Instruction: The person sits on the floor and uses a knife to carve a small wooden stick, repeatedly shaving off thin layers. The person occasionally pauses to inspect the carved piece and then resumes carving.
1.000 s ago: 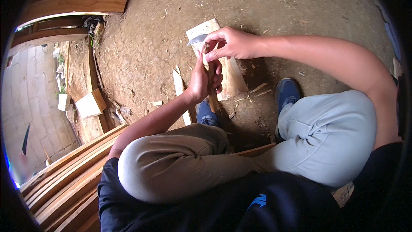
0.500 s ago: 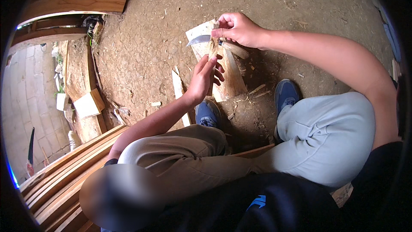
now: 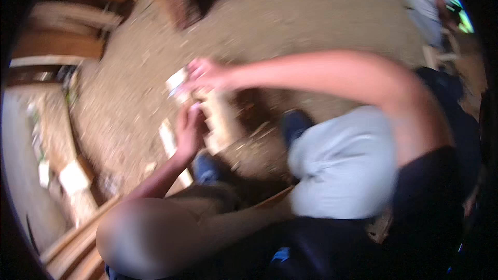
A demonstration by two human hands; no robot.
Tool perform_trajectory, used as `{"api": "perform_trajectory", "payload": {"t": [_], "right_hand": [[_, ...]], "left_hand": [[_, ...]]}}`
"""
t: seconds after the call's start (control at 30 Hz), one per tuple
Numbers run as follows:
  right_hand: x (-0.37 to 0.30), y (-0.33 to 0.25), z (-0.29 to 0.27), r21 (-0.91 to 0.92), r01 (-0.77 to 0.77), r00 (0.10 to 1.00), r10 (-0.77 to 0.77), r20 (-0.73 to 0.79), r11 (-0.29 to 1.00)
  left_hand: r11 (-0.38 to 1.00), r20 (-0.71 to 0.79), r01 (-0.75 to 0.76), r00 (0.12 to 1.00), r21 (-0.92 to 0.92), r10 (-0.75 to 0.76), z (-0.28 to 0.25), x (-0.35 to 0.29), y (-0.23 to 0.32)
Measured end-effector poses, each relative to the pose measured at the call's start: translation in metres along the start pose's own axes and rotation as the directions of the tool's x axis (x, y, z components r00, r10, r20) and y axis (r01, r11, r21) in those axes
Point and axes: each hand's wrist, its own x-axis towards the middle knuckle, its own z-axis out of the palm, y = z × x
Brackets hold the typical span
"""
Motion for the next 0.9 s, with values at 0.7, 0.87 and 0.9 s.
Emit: {"api": "perform_trajectory", "payload": {"t": [0.7,0.87,0.9], "right_hand": [[-0.277,-0.068,-0.071,-0.647,0.123,0.488,-0.613,-0.621,0.753],[-0.311,-0.073,-0.073,-0.558,0.064,0.581,-0.486,-0.654,0.827],[-0.305,-0.077,-0.075,-0.671,0.141,0.514,-0.633,-0.579,0.728]], "left_hand": [[0.805,0.603,-0.213,0.769,0.555,-0.212,0.024,-0.052,0.016],[0.839,0.602,-0.205,0.78,0.505,-0.171,0.025,-0.054,0.008],[0.806,0.58,-0.213,0.793,0.552,-0.187,0.023,-0.055,0.015]]}}
